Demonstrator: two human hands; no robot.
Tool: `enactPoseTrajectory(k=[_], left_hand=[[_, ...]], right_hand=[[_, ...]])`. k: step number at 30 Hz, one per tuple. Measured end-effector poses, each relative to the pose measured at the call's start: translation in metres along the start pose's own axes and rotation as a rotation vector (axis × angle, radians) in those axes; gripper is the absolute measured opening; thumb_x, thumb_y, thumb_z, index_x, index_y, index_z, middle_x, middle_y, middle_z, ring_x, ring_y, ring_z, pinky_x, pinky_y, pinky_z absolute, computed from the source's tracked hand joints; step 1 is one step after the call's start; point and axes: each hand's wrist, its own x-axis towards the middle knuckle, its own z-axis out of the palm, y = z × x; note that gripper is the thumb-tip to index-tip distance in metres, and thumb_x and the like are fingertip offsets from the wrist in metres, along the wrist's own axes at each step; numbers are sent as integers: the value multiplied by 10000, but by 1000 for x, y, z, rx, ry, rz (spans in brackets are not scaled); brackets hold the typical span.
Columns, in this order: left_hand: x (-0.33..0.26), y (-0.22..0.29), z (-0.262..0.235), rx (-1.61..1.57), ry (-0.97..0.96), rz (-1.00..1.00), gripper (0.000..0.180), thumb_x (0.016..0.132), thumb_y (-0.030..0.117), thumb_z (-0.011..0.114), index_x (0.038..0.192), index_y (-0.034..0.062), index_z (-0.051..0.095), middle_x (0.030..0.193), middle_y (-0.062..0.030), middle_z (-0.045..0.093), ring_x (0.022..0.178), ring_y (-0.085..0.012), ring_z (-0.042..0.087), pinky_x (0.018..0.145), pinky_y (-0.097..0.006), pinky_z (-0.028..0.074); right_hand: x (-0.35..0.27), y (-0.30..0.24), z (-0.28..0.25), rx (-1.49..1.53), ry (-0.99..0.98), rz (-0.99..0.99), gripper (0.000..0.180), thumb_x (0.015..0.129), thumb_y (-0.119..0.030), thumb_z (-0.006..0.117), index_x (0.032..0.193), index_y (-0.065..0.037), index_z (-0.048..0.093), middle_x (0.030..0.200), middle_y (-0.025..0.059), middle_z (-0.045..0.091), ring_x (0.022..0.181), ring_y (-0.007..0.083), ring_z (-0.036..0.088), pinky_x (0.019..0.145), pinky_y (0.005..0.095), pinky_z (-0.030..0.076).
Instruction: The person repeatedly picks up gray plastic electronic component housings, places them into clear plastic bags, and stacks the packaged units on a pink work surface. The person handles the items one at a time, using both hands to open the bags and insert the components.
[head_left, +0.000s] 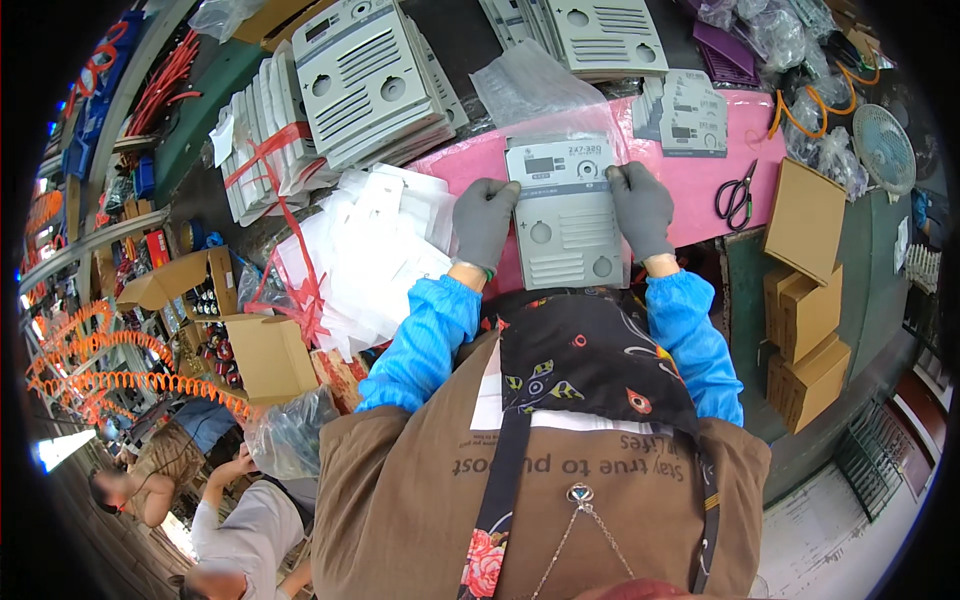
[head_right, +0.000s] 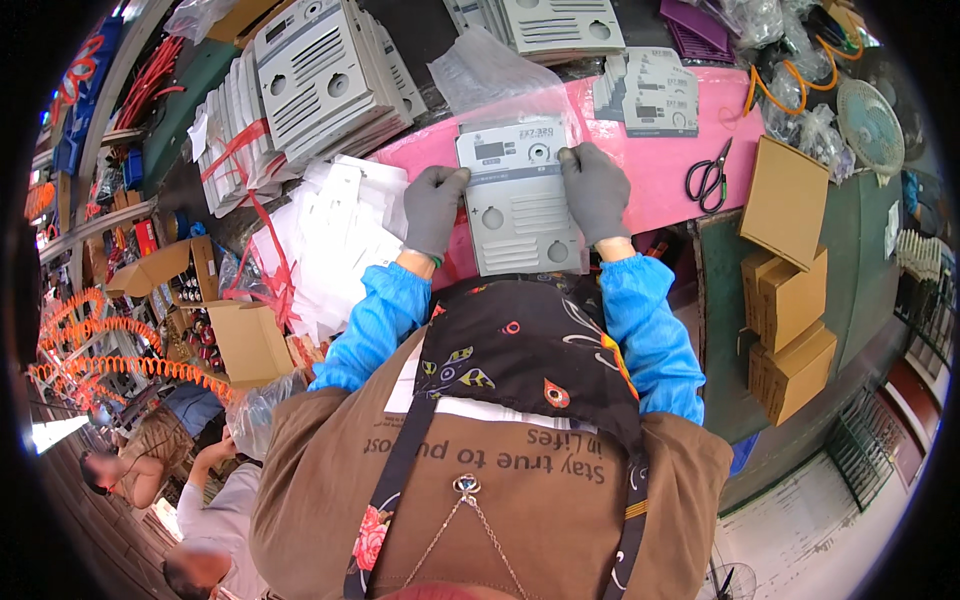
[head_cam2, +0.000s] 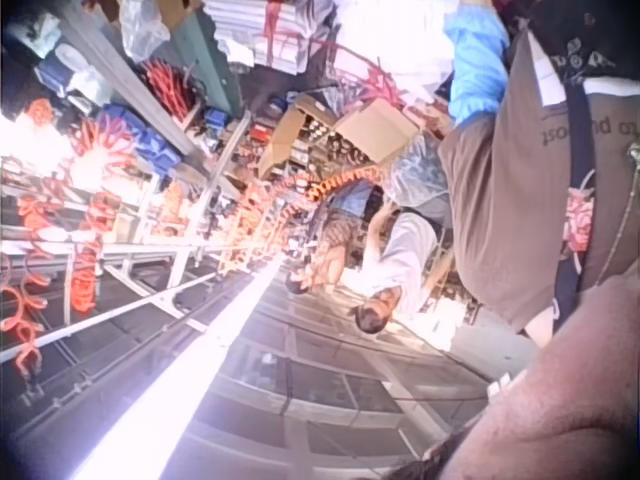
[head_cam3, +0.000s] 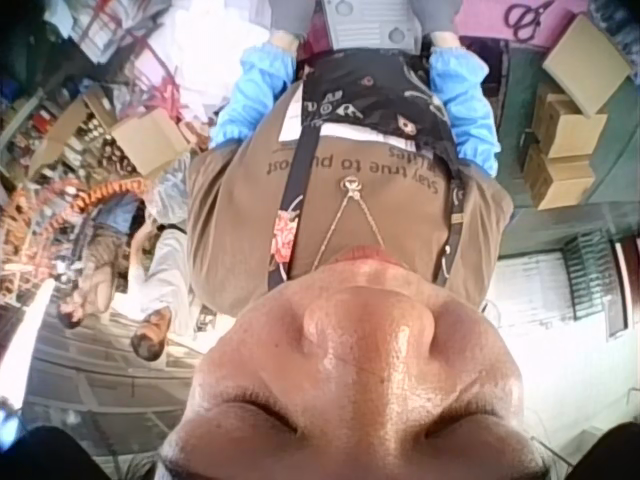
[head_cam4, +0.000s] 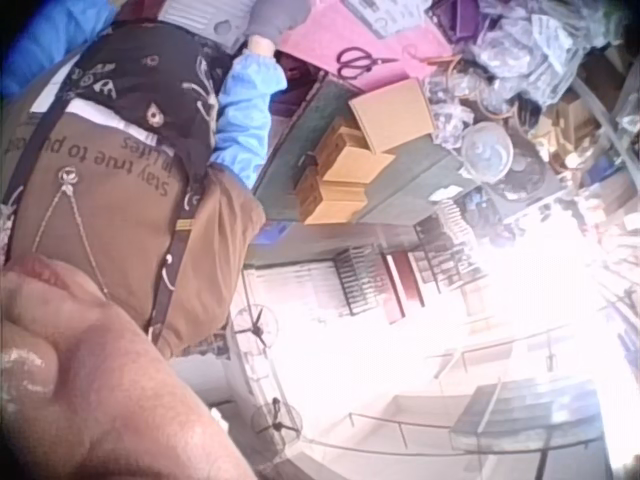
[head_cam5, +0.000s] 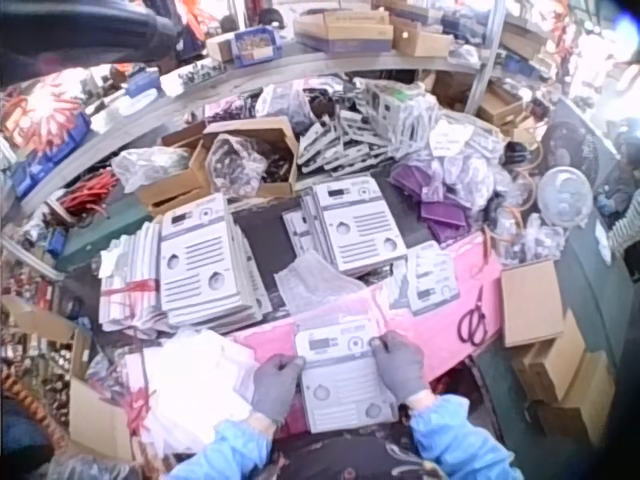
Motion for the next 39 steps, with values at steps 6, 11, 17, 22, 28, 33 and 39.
enactPoseTrajectory(k=[6, 11, 17, 22, 28, 33, 39], left_hand=[[21, 18, -22, 425, -246, 94, 351, 803, 361, 737, 847, 13, 712, 782, -151, 702, 706, -261, 666, 672, -386, 505], [28, 81, -26, 1167, -481, 242, 514, 851, 539, 632, 858, 35, 732, 835, -159, 715, 827, -320, 688, 758, -436, 514], [15, 32, -22, 976, -436, 163, 599, 852, 561, 636, 1070, 6, 682, 1054, -197, 699, 970, -336, 677, 842, -430, 507], [-33, 32, -1, 368, -270, -2, 569, 816, 393, 761, 1180, -19, 610, 1028, -172, 701, 928, -287, 687, 792, -379, 526], [-89, 109, 56, 457, -375, 382, 419, 813, 326, 720, 1079, 18, 620, 951, -161, 695, 791, -224, 685, 655, -357, 526], [-181, 121, 116, 613, -313, 1189, 212, 755, 205, 666, 932, 106, 602, 793, -56, 598, 687, -234, 614, 590, -383, 508], [-188, 122, 133, 618, -308, 1622, 257, 728, 199, 639, 978, 146, 613, 838, 1, 568, 667, -194, 564, 575, -327, 504]], right_hand=[[15, -7, -17, -272, -128, -173, 268, 940, -368, 572, 933, -118, 670, 846, 124, 697, 818, 340, 678, 667, 486, 507], [37, 0, -21, -516, -184, -380, 330, 943, -412, 561, 912, -116, 703, 829, 128, 704, 787, 349, 678, 656, 494, 500], [19, -5, -38, -365, -397, -115, 445, 982, -470, 469, 983, -91, 704, 916, 159, 716, 877, 355, 688, 737, 505, 522], [-30, 30, -8, -24, -279, -38, 476, 992, -496, 420, 1057, -75, 632, 939, 196, 700, 919, 402, 659, 793, 514, 505], [-39, 73, 16, 777, -286, 174, 509, 1001, -465, 468, 1204, -26, 627, 894, 116, 719, 803, 275, 684, 738, 408, 537], [-80, 43, -78, 1760, -341, 148, 463, 1013, -354, 481, 1315, -10, 547, 1121, 127, 651, 964, 218, 635, 845, 379, 523], [-78, 55, -113, 1804, -211, -13, 463, 998, -300, 503, 1341, 11, 506, 1187, 141, 622, 1040, 230, 610, 911, 363, 488]])
